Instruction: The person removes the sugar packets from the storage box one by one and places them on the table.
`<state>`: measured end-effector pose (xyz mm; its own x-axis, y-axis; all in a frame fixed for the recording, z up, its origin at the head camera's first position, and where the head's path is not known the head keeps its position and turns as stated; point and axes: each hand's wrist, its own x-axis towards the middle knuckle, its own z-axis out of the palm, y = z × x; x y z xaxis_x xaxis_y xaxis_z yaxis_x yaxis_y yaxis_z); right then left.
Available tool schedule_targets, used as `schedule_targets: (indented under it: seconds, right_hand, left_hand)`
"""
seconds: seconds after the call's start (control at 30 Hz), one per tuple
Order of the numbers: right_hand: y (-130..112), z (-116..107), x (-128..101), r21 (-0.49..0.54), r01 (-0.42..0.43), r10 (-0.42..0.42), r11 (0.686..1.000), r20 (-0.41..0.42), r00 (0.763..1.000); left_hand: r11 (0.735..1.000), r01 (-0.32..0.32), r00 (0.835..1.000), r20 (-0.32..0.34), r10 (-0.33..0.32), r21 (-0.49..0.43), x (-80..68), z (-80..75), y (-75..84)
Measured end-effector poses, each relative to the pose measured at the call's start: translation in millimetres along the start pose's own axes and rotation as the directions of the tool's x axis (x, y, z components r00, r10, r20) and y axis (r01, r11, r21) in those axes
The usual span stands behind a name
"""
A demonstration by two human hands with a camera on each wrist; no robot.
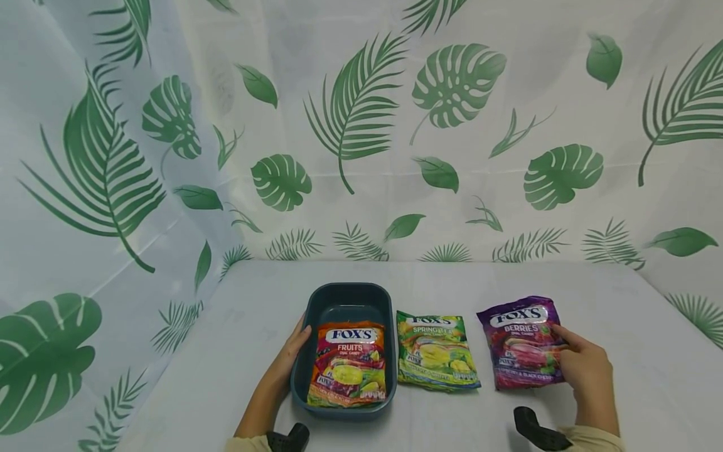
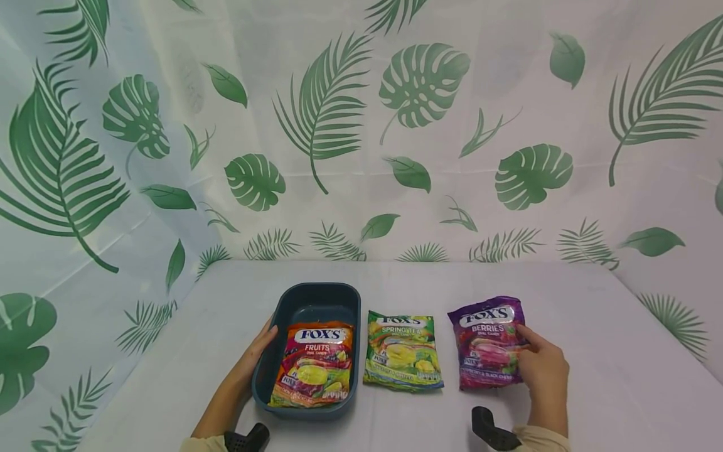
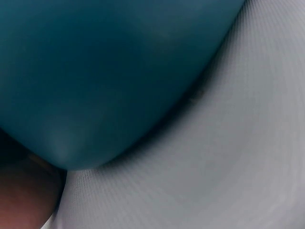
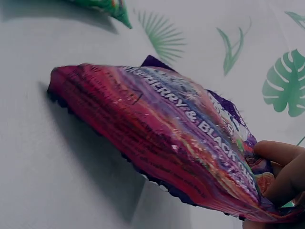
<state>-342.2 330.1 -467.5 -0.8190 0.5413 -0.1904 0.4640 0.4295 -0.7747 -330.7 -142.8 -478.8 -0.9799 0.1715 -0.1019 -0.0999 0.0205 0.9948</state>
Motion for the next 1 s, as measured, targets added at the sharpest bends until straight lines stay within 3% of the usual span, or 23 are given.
schedule_targets:
  seconds: [0.17, 0.43, 1.0]
  right_hand:
    - [-22, -7, -28, -0.12, 0.062, -0.064, 0.991, -0.012, 0.998]
    - [-24, -7, -35, -0.238, 0.113, -0.12, 0.965, -0.016, 0.993]
    - [-20, -7, -34, -0.262, 0.078, -0.073, 0.962, 0.03, 0.997]
  left_hand:
    - [1.0, 0.007, 1.0, -0.006, -0.007, 0.005, 0.6, -0.4, 0.2]
    - [1.0, 0.013, 1.0, -0.02, -0.013, 0.009, -0.6, 0.6, 0.6]
    - [1.0, 0.015, 0.999, -0.03, -0.014, 0.018, 1.1, -0.1, -1.1]
